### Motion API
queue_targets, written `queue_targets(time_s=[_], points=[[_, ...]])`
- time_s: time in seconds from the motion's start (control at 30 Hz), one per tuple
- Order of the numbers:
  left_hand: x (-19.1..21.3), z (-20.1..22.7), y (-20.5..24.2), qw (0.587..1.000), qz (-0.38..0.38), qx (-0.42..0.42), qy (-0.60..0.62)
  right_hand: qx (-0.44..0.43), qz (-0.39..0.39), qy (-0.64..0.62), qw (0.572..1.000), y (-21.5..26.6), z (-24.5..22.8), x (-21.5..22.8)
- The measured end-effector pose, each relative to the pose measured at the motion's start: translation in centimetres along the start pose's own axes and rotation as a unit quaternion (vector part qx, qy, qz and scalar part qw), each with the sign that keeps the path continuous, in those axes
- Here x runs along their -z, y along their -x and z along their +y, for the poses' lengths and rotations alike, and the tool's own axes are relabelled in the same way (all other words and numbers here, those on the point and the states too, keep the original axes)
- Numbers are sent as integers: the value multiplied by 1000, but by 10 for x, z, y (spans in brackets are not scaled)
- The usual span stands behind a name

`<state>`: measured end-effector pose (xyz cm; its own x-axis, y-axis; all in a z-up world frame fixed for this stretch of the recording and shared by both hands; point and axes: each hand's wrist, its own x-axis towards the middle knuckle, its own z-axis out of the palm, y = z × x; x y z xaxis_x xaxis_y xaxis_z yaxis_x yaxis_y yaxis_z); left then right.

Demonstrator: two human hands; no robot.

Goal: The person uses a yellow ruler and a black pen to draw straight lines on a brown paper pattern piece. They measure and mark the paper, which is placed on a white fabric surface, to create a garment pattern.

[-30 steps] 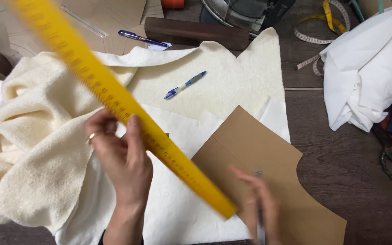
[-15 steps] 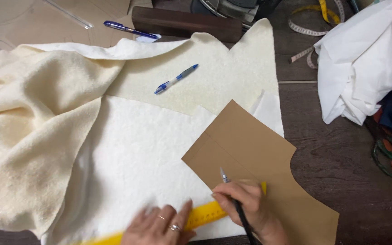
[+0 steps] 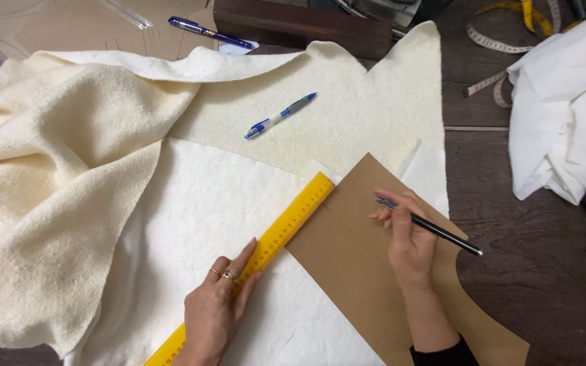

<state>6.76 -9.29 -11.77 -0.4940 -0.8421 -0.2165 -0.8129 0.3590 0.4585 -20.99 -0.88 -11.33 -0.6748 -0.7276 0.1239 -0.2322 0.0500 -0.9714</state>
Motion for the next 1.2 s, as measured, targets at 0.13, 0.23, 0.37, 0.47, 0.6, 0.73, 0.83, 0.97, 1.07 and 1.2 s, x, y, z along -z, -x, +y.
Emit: queue_targets(time_s=[0.13, 0.23, 0.37, 0.47, 0.6, 0.73, 0.83, 0.97, 1.07, 1.2], points=[[-7, -8, 3, 1000, -11, -9, 5, -9, -14, -9, 1000, -5, 16, -17], [-14, -13, 5, 1000, 0, -20, -2, -73, -4, -58, 996, -4, 16, -23], [-21, -18, 5, 1000, 20, -16, -15, -84, -36, -34, 995, -1, 22, -21], [-23, -18, 5, 1000, 13, -12, -13, -75, -42, -18, 996, 0, 29, -19], [-25, -18, 9, 999, 25, -35, -5, -37, -48, -20, 998, 5, 36, -19], [-25, -14, 9, 1000, 3, -11, -15, -28, -47, -28, 998, 5, 34, -20], [-21, -8, 7, 999, -24, 28, -6, -45, -38, 27, 998, 2, 29, -20], [-21, -7, 6, 999, -14, 35, 13, 16, -36, 69, 997, -2, 26, -21], [-21, -8, 6, 999, -22, 42, 8, 1, -36, 64, 997, -1, 25, -21], [-19, -7, 5, 999, -23, 44, 19, -12, -34, 44, 998, 1, 30, -20]])
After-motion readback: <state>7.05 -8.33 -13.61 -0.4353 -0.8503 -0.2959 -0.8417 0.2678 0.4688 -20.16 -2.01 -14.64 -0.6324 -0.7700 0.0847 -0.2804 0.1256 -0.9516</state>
